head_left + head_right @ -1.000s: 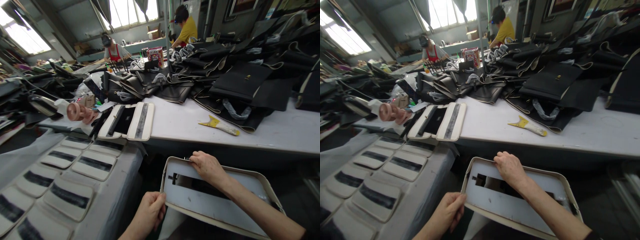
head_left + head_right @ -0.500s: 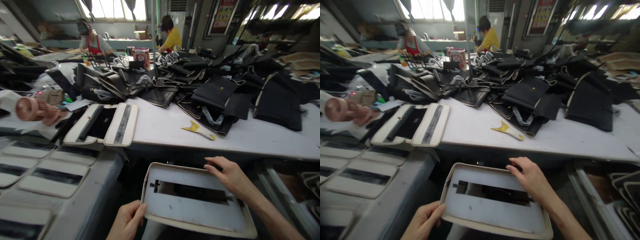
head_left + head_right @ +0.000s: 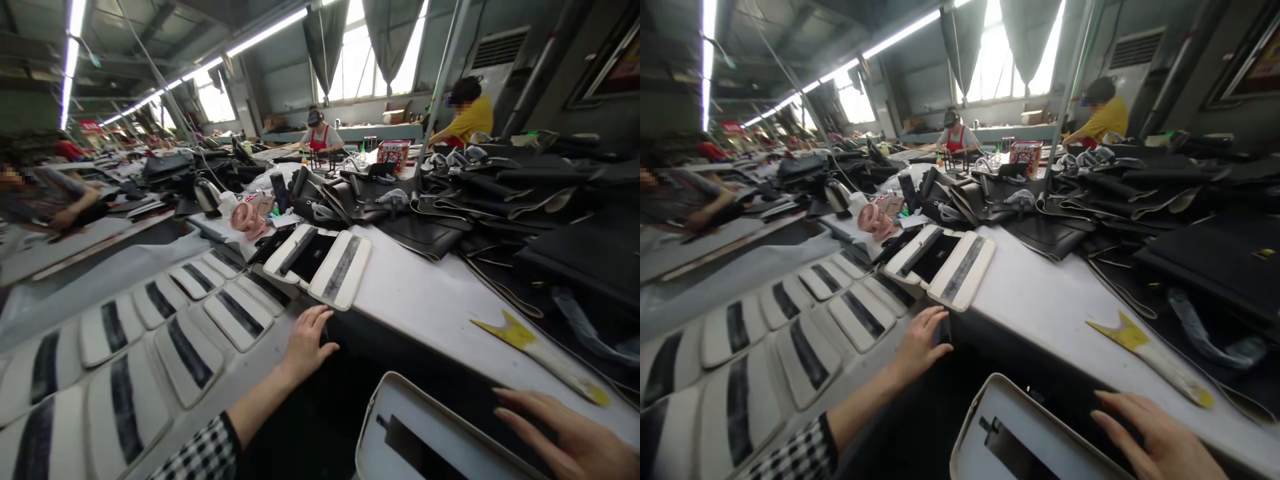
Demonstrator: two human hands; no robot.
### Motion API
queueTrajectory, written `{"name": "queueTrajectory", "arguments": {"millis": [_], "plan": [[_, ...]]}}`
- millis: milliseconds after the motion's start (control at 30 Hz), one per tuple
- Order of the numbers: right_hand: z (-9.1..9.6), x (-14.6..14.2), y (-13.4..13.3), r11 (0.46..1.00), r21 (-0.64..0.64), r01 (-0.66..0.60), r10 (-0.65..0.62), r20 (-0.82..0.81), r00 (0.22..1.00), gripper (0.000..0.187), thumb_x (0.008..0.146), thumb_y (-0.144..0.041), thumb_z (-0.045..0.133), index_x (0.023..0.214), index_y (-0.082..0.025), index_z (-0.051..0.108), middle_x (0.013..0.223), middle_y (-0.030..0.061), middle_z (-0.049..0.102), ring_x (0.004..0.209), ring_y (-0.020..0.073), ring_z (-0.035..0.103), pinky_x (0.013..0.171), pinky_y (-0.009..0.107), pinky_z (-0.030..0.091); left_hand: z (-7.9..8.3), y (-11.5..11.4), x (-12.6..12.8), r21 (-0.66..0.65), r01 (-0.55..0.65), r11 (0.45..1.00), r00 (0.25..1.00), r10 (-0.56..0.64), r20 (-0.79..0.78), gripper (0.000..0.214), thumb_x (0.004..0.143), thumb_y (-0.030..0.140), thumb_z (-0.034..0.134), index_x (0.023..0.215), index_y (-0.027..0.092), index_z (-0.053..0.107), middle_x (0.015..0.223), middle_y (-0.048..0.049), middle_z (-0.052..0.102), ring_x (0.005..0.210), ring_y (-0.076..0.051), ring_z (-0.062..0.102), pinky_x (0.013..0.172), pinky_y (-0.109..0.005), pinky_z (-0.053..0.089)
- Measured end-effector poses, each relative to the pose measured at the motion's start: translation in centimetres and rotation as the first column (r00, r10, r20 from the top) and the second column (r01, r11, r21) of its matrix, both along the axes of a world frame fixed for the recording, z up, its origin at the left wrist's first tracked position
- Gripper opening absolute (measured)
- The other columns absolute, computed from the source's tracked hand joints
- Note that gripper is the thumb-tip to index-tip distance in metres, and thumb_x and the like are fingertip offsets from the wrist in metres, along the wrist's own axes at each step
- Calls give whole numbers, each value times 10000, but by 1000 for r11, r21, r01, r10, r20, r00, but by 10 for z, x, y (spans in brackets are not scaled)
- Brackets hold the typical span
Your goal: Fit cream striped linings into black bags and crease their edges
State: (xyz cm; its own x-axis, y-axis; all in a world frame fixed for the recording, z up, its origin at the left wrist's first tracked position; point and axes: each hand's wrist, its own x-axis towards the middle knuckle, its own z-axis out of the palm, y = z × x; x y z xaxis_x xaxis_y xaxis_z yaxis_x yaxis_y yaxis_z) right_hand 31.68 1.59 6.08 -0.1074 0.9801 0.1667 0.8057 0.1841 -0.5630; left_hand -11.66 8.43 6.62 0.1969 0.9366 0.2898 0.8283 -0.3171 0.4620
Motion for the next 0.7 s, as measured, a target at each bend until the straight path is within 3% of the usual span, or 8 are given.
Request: {"name": "queueTrajectory", "arguments": {"millis": [67, 133, 267, 433, 567, 700], "plan": [[19, -31, 26, 981, -141, -130, 132, 6, 991, 357, 832, -585, 579, 994, -316, 749, 1046, 58, 725, 964, 284, 676, 876, 416, 551, -1, 38, -8, 21, 46, 999, 981, -41, -192, 789, 714, 284, 799, 1410, 212, 434, 1531, -135, 362, 1443, -334, 237, 1193, -545, 117], [32, -61, 50, 950, -223, -218, 226, 8, 974, 327, 881, -512, 535, 1018, -293, 737, 1037, 55, 720, 959, 261, 672, 882, 393, 537, 2, 72, -16, -15, 87, 996, 955, -87, -283, 783, 728, 288, 787, 1423, 230, 431, 1557, -137, 322, 1463, -351, 182, 1183, -597, 57], [41, -103, 87, 896, -285, -340, 363, 28, 932, 263, 910, -389, 503, 996, -264, 718, 986, 47, 708, 920, 237, 664, 849, 365, 517, 18, 117, -34, -82, 185, 979, 932, -201, -300, 600, 762, 250, 732, 1336, 279, 556, 1484, -101, 448, 1402, -322, 337, 1172, -537, 205], [50, -142, 117, 872, -230, -431, 456, 64, 888, 223, 887, -293, 516, 1008, -259, 700, 1025, 53, 690, 921, 231, 660, 846, 345, 508, 46, 139, -51, -160, 280, 947, 918, -313, -243, 533, 856, 295, 614, 1382, 267, 535, 1444, -78, 508, 1313, -259, 482, 1085, -344, 387], [62, -187, 140, 850, -117, -513, 523, 79, 849, 341, 883, -252, 515, 1198, -246, 644, 1287, 82, 607, 1128, 256, 605, 970, 372, 466, 64, 153, -57, -207, 339, 918, 908, -376, -183, 506, 880, 305, 571, 1385, 304, 529, 1419, -23, 544, 1282, -215, 523, 1083, -284, 369], [66, -227, 164, 885, -111, -453, 455, -6, 891, 357, 889, -285, 536, 1215, -172, 631, 1206, 112, 655, 1085, 267, 627, 928, 365, 483, 71, 163, -58, -261, 400, 878, 884, -445, -141, 498, 840, 306, 624, 1336, 287, 585, 1376, -22, 588, 1242, -216, 558, 1053, -260, 387]]}}
